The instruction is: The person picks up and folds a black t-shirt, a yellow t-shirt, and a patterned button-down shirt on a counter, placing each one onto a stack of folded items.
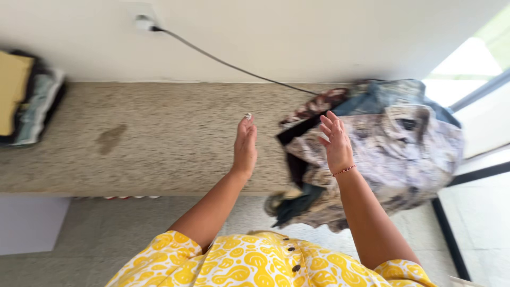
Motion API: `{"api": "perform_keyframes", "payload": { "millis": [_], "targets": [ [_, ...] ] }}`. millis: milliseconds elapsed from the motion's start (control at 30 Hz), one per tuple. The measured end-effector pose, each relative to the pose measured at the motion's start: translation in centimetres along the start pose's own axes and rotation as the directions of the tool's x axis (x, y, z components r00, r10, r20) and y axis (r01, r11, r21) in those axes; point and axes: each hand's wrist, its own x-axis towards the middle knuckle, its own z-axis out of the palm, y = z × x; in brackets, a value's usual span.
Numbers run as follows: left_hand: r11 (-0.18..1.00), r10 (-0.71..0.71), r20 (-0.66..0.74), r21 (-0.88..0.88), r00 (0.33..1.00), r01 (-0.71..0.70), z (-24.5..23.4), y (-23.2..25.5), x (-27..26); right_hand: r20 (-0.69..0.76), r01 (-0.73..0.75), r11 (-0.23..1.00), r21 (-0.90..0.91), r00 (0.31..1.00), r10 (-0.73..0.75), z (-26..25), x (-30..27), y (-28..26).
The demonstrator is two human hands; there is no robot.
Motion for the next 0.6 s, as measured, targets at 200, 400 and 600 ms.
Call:
{"api": "perform_keyframes", "payload": {
  "millis": [200,400,600],
  "targets": [
    [0.998,-0.013,0.113,0.060,0.993,0.006,12.3,-2.7,-1.2,-0.087,0.026,1.000,0.004,0.996,-0.026,-12.4,1.7,-0.7],
    [0.978,-0.056,0.154,0.206,0.986,0.023,20.2,-6.1,-0.9,-0.134,0.039,0.999,-0.027,0.990,-0.042,-19.3,2.5,-2.6],
    [0.550,0.158,0.416,0.716,0.895,-0.430,24.8,-18.0,3.6,-0.282,0.119,0.847,-0.518,0.911,-0.301,-36.1,10.2,4.8]
  ]
}}
